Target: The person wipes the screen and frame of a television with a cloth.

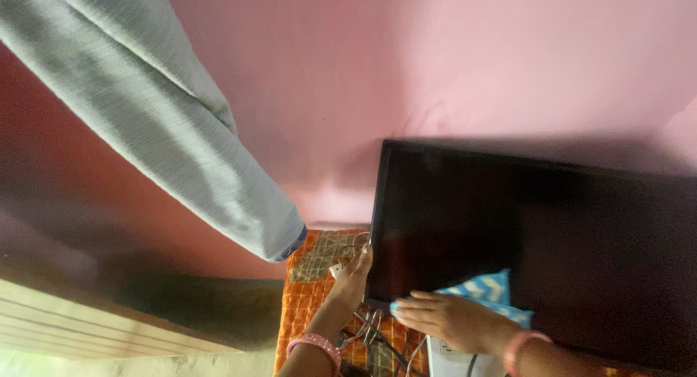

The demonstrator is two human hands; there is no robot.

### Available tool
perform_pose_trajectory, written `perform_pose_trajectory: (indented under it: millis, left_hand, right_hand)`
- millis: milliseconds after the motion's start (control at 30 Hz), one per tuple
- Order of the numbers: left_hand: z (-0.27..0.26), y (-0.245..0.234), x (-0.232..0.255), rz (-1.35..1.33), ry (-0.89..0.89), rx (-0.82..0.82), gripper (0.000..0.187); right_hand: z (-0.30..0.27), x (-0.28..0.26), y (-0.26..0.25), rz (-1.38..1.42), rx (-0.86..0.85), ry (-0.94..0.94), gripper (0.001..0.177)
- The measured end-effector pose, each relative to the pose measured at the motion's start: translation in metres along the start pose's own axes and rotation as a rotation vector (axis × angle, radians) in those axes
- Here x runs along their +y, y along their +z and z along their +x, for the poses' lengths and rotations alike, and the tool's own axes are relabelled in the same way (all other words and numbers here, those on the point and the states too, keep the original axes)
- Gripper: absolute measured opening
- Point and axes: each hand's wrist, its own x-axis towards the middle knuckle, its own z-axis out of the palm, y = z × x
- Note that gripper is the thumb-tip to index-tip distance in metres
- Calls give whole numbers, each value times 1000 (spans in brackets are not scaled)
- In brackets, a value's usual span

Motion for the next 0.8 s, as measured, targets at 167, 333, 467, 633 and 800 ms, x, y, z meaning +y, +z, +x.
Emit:
perform_pose_trajectory:
  millis: [167, 333, 467, 633, 800]
  left_hand:
    - [3, 18, 3, 19, -197, 100, 88]
    - [3, 41, -1, 37, -25, 201, 98]
    - [6, 39, -6, -19, -57, 228, 97]
    - [6, 46, -5, -45, -126, 323, 94]
    - [16, 61, -16, -35, -12, 460, 96]
  right_hand:
    - [-70, 20, 23, 50, 102, -25, 50]
    - [-29, -5, 11, 34, 56, 80, 57]
    - [23, -34, -8, 135, 56, 163, 58]
    - [21, -31, -13, 102, 75, 87, 66]
    - [-63, -8, -6, 161, -39, 135, 62]
